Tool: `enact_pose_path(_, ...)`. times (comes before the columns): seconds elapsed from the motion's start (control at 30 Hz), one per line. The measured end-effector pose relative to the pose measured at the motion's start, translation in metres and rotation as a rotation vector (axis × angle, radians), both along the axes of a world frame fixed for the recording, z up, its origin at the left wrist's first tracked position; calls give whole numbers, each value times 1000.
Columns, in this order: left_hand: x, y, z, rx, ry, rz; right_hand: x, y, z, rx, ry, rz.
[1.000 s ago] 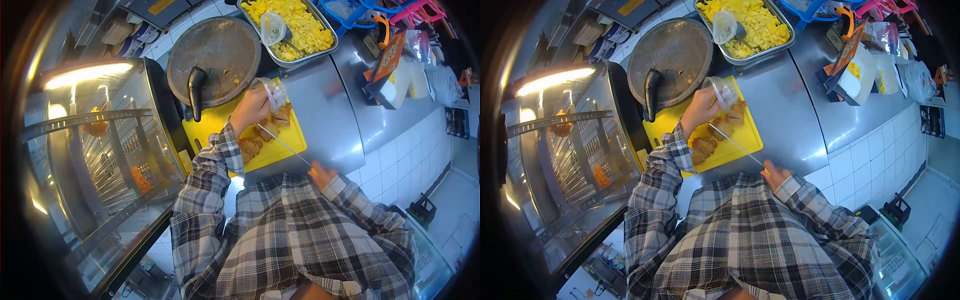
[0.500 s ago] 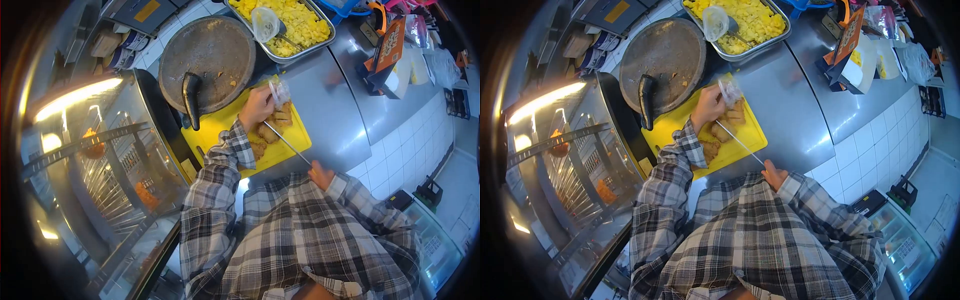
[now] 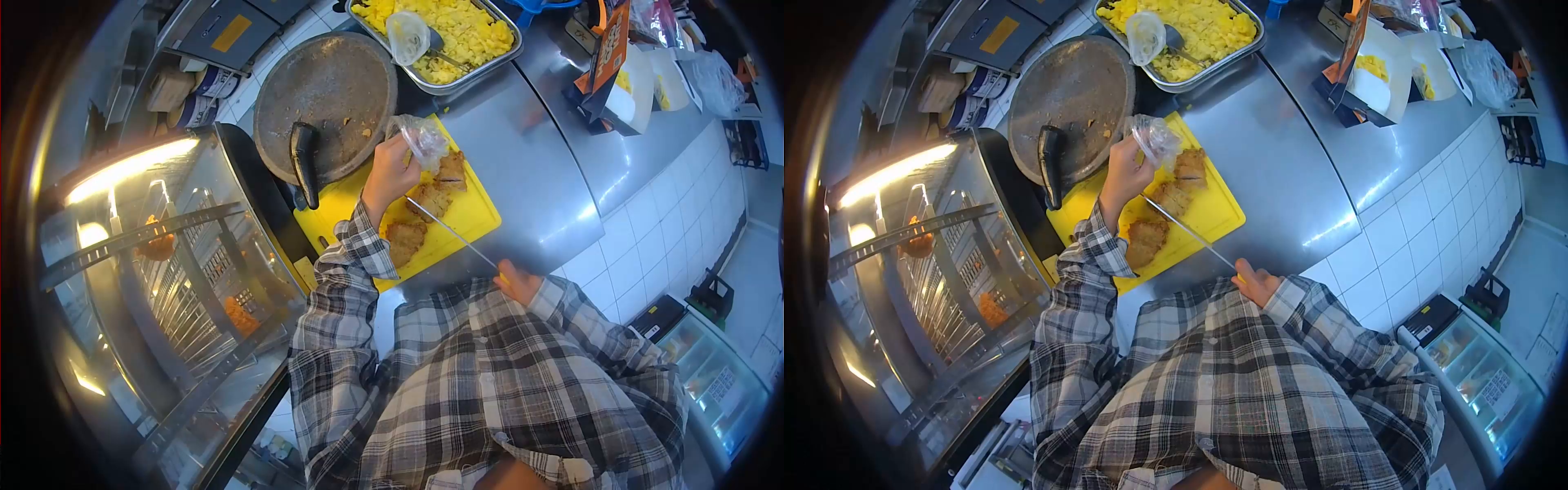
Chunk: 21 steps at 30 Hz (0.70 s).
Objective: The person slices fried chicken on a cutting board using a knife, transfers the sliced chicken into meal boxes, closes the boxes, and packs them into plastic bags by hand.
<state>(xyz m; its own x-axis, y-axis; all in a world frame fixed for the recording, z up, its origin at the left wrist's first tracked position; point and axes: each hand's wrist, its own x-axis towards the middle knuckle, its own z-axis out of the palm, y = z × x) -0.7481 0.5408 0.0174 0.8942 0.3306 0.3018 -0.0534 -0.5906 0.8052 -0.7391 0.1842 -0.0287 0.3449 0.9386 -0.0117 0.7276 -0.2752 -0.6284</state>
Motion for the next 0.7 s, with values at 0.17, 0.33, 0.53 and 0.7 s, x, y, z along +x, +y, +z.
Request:
enact_pose_path(0.17, 4, 0, -20, -52, 10, 30, -11, 7, 8, -245, 227, -26)
enact_pose_path(0.33, -3, -6, -37, -131, 170, 44, 2, 19, 23, -235, 292, 42)
enact_pose_path(0.53, 1, -3, -27, 29, -30, 3, 13, 15, 5, -26, 163, 46)
enact_pose_path(0.7, -49, -6, 40, 118, -80, 248, -12, -2, -29, 120, 182, 91)
